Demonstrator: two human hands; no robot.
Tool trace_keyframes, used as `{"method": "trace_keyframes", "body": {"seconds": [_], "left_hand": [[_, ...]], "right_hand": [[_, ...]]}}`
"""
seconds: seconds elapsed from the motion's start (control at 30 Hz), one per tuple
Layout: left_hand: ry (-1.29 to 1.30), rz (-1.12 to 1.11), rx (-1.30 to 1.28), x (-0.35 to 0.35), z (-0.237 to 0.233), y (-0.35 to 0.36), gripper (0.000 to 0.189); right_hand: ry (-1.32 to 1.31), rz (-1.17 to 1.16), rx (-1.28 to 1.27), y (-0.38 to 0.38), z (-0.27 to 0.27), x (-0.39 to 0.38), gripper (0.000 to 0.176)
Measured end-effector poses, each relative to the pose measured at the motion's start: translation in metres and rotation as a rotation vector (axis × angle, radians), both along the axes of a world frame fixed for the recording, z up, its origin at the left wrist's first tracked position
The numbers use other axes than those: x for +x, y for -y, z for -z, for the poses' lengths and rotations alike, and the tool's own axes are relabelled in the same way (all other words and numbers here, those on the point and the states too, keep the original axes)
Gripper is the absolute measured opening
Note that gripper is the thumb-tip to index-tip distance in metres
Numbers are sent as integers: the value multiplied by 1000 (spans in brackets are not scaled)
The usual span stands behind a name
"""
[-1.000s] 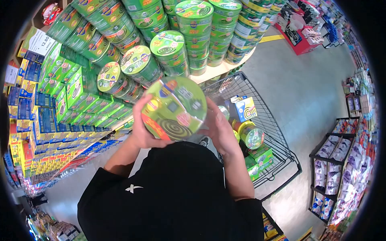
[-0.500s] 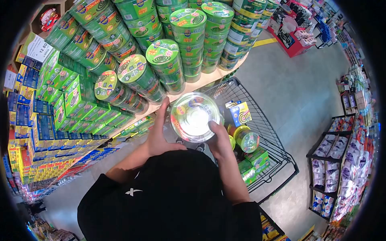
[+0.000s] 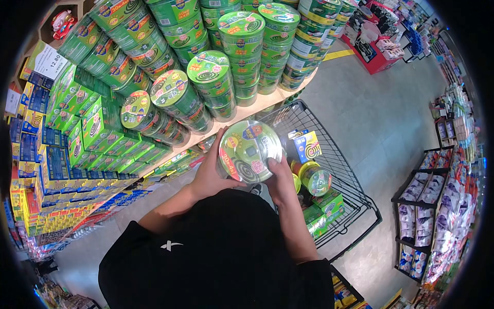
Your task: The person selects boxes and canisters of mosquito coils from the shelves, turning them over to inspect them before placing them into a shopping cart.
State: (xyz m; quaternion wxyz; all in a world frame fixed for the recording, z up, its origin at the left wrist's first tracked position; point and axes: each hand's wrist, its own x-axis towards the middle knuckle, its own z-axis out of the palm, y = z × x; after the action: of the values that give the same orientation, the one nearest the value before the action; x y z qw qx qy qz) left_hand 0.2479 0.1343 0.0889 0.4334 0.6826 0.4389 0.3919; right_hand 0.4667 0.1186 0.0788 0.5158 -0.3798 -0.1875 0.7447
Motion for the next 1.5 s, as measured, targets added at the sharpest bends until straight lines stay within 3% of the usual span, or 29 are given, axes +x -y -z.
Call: {"method": "trace_keyframes", "body": {"seconds": [0.1, 0.2, 0.9, 1.07, 1.17, 1.27, 1.4, 1.5], "left_hand": [[40, -4, -23, 0, 1, 1, 134], [102, -16, -38, 1, 1, 3, 131], [123, -73, 2, -6, 5, 14, 122], [238, -8, 31, -12, 32, 12, 125], [478, -7, -241, -2, 16, 18, 110], [665, -158, -398, 0, 23, 18, 82], [882, -262, -591, -16, 16, 9, 59], [1043, -246, -697, -46, 19, -9, 59]], "right_hand": [[-2, -13, 12, 1, 7, 2, 71], [73, -28, 46, 1, 4, 0, 83], [20, -58, 126, 5, -4, -11, 75], [40, 6, 102, 7, 6, -13, 73], [88, 16, 113, 7, 5, -17, 73], [98, 4, 98, 10, 4, -21, 72], [52, -60, 140, 15, 0, -15, 76], [8, -190, 193, 11, -19, -6, 76]]}}
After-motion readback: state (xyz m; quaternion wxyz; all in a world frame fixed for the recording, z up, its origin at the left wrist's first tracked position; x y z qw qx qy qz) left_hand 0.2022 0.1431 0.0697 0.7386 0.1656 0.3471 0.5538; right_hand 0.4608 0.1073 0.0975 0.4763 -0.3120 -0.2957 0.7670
